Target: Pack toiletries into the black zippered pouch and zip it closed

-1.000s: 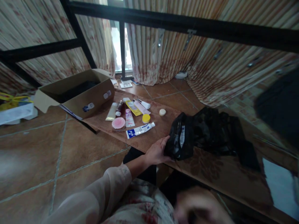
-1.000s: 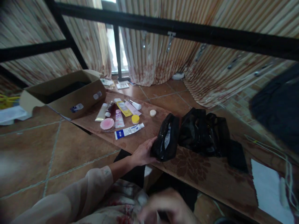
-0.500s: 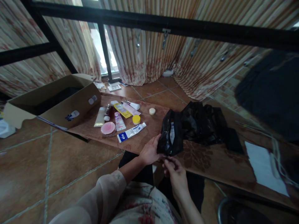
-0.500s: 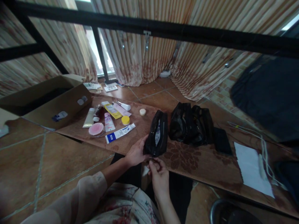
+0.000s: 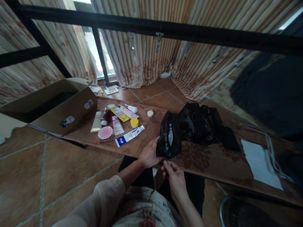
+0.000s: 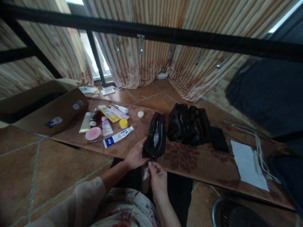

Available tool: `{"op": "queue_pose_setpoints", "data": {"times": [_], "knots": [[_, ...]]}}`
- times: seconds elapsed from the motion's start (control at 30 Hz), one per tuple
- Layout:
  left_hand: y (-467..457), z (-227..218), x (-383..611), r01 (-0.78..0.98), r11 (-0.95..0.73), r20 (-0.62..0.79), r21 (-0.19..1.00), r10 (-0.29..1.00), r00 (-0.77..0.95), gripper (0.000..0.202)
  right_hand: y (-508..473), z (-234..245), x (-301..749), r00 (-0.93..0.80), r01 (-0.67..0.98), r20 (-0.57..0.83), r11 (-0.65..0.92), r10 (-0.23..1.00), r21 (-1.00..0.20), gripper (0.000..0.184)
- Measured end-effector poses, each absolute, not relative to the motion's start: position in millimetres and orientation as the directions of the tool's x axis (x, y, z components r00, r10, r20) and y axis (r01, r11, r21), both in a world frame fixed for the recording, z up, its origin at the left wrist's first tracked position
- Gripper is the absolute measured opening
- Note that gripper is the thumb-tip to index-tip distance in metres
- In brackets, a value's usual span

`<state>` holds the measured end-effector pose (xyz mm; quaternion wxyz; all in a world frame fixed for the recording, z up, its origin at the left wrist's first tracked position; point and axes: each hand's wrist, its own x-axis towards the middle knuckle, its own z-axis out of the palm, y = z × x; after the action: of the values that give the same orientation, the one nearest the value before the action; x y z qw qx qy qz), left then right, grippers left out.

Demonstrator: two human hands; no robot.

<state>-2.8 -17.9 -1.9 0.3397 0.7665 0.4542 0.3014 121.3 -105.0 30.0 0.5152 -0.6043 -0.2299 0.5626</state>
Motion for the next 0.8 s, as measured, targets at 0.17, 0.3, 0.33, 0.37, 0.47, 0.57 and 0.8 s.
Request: {"op": "queue_pose_setpoints", "data": {"times": [0.17,0.3,0.33,0.37,0.47,0.57,0.8], "knots": [[-18,-1,-3,0.503,-0.36,0.155,0.786,0.902,0.404,0.098,-107,36,120,0.242,-0.334,-0.446,-0.358,0.862,-0.872,0.033],[-19,0,-3,0.508,-0.352,0.146,0.786,0.905,0.4,0.094,-107,45,119,0.225,-0.356,-0.452,-0.359,0.863,-0.863,0.034],[-19,1,-3,0.505,-0.353,0.149,0.787,0.904,0.4,0.094,-107,47,119,0.221,-0.362,-0.452,-0.358,0.864,-0.861,0.034],[-19,1,-3,0.502,-0.356,0.152,0.788,0.903,0.401,0.093,-107,48,119,0.219,-0.366,-0.453,-0.357,0.864,-0.859,0.033],[-19,2,-3,0.495,-0.365,0.163,0.789,0.9,0.403,0.091,-107,52,119,0.219,-0.374,-0.455,-0.356,0.863,-0.856,0.033],[-19,2,-3,0.49,-0.365,0.163,0.791,0.899,0.406,0.091,-107,53,119,0.221,-0.379,-0.458,-0.357,0.861,-0.854,0.033],[-19,-1,-2,0.466,-0.359,0.18,0.809,0.905,0.385,0.093,-107,54,119,0.226,-0.386,-0.463,-0.357,0.857,-0.851,0.032]]}}
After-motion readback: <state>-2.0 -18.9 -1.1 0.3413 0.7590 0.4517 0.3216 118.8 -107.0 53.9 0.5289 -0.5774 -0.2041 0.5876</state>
